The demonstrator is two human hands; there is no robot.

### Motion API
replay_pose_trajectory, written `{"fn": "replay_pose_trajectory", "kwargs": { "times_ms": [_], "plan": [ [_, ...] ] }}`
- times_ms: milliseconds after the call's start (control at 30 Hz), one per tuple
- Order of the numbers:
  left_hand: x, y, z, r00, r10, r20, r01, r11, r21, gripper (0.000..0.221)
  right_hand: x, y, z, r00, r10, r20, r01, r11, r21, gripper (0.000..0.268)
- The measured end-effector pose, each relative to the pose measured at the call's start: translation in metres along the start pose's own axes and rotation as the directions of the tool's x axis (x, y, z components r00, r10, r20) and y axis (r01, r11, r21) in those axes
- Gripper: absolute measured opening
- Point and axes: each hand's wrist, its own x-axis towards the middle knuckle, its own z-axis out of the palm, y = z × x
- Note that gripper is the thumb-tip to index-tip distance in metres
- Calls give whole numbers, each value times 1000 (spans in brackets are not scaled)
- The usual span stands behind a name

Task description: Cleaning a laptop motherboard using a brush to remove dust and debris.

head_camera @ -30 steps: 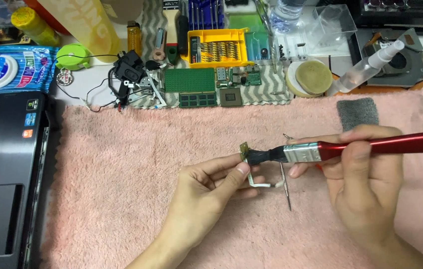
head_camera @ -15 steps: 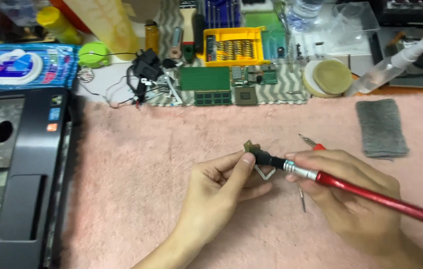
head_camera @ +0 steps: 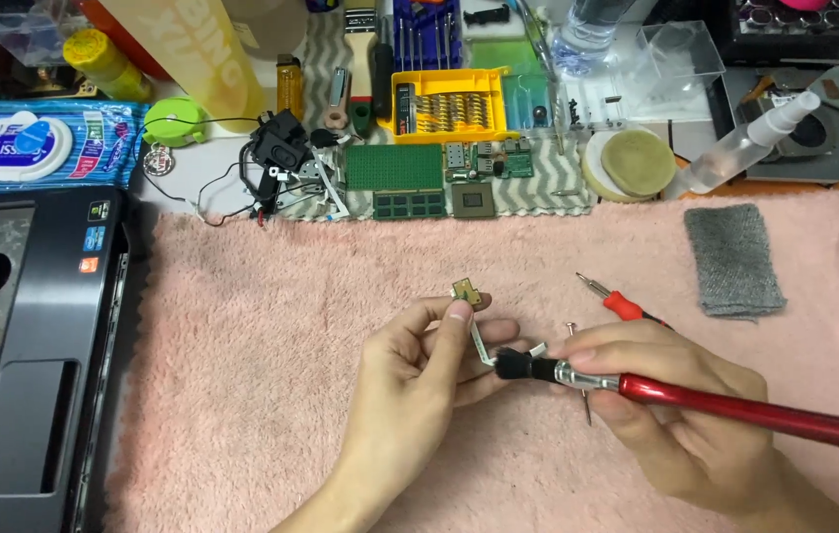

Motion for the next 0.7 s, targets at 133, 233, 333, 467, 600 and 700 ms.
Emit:
{"fn": "replay_pose_trajectory", "kwargs": {
  "times_ms": [133, 233, 333, 467, 600, 700],
  "plan": [
    [7, -8, -3, 998, 65, 23, -59, 979, -194, 30, 9, -3, -2, 997, 78, -2, -78, 996, -48, 21],
    [2, 3, 0, 1000, -24, -13, 21, 984, -175, 38, 9, -4, -4, 967, 185, -177, -214, 963, -162, 21],
    [3, 2, 1, 1000, -13, 8, 14, 986, -169, 36, 10, -9, -1, 980, 109, -168, -109, 994, 8, 21],
    [2, 5, 1, 999, -7, -46, -2, 983, -184, 35, 21, -10, 0, 876, 451, -171, -445, 893, 71, 23],
    [5, 6, 1, 997, 21, -73, -33, 985, -170, 38, 26, -9, -3, 833, 479, -277, -508, 861, -39, 20],
    [10, 0, -6, 991, 127, -28, -130, 986, -107, 35, 14, 5, -6, 847, 472, -243, -498, 865, -55, 20]
  ]
}}
